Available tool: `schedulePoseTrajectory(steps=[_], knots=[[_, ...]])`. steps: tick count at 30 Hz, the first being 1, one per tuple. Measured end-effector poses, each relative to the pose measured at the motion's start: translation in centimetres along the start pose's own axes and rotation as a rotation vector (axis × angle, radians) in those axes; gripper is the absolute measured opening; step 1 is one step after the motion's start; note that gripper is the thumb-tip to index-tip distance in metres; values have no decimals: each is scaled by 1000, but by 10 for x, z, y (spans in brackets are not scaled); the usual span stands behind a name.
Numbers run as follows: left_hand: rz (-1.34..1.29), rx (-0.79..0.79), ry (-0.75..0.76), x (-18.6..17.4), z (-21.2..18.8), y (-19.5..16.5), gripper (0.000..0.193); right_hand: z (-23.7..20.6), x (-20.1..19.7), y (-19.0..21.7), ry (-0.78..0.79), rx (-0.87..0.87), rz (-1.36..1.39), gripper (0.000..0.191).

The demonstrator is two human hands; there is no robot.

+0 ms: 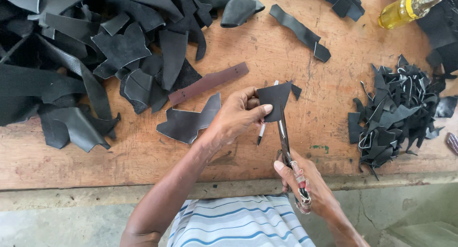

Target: The person uses shears to cut black leather pieces on a wooden workbench. They repeatedly place a brown template on the leather, trace its outline with a white marker, and cut along the marked lines. Cut pieces are set aside, and the process continues with new leather pieces.

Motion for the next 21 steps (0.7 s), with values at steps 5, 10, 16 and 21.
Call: schedulePoseTrajectory(steps=[5, 10, 16, 21], knots=[[20, -3, -13, 1, -1, -3, 26, 3, 0, 0, -9, 4, -52, 44], [40, -2, -16, 1, 0, -3, 26, 5, 1, -1, -23, -15, -36, 45], [30, -6, -14, 1, 3, 3, 27, 7, 4, -7, -38, 25, 73, 36], [29, -1, -12, 1, 6, 7, 26, 9, 6, -14, -54, 58, 122, 29]])
Point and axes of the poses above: each hand's wrist, its own z-axis towards the middle knuckle, its own x-axis out of the palm, y = z × x, the point moved 7 cm from there along z, towards the middle knuckle, and after that the axes turned 13 degrees about -y, right-handed, at the moved point
